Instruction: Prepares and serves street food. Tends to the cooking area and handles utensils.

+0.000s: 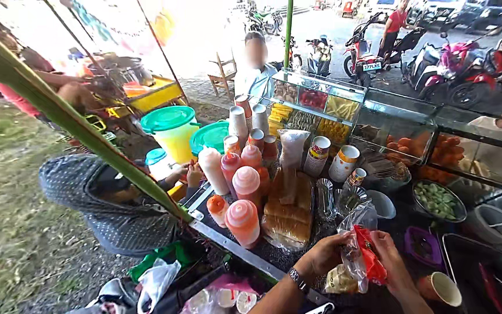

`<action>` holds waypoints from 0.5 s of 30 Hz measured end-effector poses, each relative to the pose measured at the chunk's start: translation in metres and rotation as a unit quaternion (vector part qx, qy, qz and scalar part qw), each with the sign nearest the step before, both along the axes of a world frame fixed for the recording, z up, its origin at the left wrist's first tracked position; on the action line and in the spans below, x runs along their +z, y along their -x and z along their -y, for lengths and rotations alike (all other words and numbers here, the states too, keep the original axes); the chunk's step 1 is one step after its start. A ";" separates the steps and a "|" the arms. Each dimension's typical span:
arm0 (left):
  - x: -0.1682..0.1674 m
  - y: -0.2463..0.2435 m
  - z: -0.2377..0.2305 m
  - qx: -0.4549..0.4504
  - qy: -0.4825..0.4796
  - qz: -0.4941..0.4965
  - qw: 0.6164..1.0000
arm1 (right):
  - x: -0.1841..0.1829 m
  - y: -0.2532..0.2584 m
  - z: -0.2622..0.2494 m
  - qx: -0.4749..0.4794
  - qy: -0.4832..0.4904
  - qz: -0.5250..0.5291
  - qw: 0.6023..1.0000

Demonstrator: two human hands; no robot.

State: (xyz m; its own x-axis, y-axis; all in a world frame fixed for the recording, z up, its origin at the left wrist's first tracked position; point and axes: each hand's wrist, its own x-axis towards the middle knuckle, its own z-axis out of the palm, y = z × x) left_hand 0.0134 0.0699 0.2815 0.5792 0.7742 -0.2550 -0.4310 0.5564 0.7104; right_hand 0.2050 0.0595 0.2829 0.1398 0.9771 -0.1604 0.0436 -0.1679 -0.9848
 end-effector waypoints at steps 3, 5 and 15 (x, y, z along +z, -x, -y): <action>-0.018 -0.003 -0.003 0.004 0.042 0.046 0.998 | -0.032 -0.010 -0.006 -0.028 -0.017 0.167 0.985; -0.031 -0.001 -0.003 0.022 0.061 0.078 0.995 | -0.038 -0.016 -0.007 -0.003 -0.020 0.262 0.965; -0.033 0.013 -0.010 0.164 0.193 0.112 0.961 | -0.043 -0.048 -0.012 -0.118 0.191 -0.234 0.946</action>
State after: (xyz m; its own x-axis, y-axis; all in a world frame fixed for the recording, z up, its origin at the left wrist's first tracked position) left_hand 0.0000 0.0801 0.2487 0.3935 0.7973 -0.4577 -0.7458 0.5679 0.3481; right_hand 0.2528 0.0715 0.2397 0.1727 0.7861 -0.5934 -0.4657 -0.4657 -0.7525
